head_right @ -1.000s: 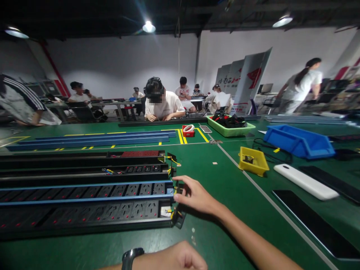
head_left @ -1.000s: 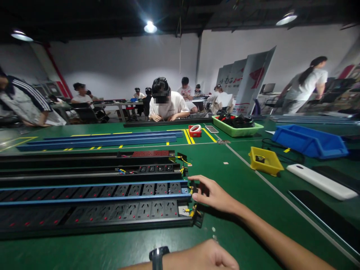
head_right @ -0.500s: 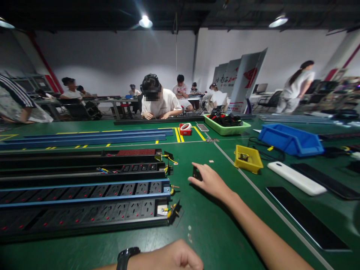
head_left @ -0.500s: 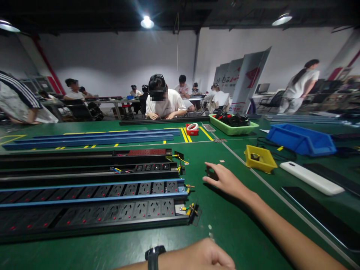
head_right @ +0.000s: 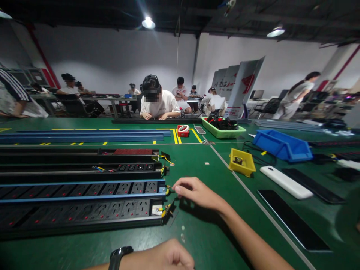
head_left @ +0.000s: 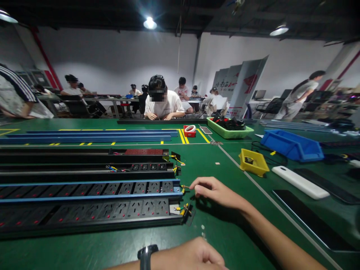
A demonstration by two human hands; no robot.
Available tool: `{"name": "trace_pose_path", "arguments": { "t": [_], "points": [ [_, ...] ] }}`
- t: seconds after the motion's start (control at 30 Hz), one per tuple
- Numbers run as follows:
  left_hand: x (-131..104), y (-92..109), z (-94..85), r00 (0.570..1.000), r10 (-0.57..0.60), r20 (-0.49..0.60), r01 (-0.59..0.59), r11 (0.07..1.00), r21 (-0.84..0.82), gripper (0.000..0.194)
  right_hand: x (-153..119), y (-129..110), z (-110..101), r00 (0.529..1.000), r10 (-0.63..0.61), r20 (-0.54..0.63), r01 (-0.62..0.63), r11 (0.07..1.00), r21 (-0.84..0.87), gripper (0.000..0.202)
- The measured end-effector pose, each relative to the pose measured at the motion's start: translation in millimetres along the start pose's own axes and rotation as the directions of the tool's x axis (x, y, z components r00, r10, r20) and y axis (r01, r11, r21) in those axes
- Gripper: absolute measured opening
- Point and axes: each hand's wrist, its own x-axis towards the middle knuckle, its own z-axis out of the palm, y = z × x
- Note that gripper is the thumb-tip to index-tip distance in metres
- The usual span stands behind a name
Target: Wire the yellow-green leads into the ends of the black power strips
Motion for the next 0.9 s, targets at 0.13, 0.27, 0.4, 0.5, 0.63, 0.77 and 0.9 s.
{"name": "trace_pose_path", "arguments": {
  "t": [0.13, 0.27, 0.4, 0.5, 0.63, 0.77, 0.9],
  "points": [
    [-2, 5, -1.6, 0.999, -0.032, 0.009, 0.032, 0.999, 0.008, 0.076, 0, -4, 12, 0.977, -0.010, 0.213, -0.017, 0.992, 0.125, 0.054],
    [-3, 6, -2.6, 0.997, -0.079, 0.009, 0.079, 0.997, 0.003, 0.074, 2, 6, 12, 0.977, -0.079, 0.199, 0.067, 0.996, 0.065, 0.043],
    [-5, 9, -1.0, 0.996, -0.090, -0.011, 0.090, 0.996, -0.007, 0.072, 0, 19, -10, 0.938, -0.037, 0.344, 0.017, 0.998, 0.062, 0.042],
    [-6, 14, 0.3, 0.998, -0.066, -0.011, 0.066, 0.998, -0.001, 0.073, -7, 31, -38, 0.940, 0.092, 0.328, -0.120, 0.991, 0.065, 0.041],
    [-6, 17, -0.6, 0.998, -0.061, 0.007, 0.061, 0.998, -0.004, 0.073, -17, 54, -71, 0.968, 0.247, 0.046, -0.249, 0.968, 0.036, 0.036],
    [-5, 11, -2.3, 0.999, -0.030, 0.029, 0.031, 0.999, -0.014, 0.074, -21, 76, -84, 0.927, 0.367, -0.078, -0.363, 0.930, 0.061, 0.036],
    [-2, 3, -2.1, 0.999, -0.038, 0.009, 0.038, 0.999, -0.019, 0.075, -20, 82, -80, 0.929, 0.337, -0.155, -0.353, 0.932, -0.088, 0.026]
  ]
}}
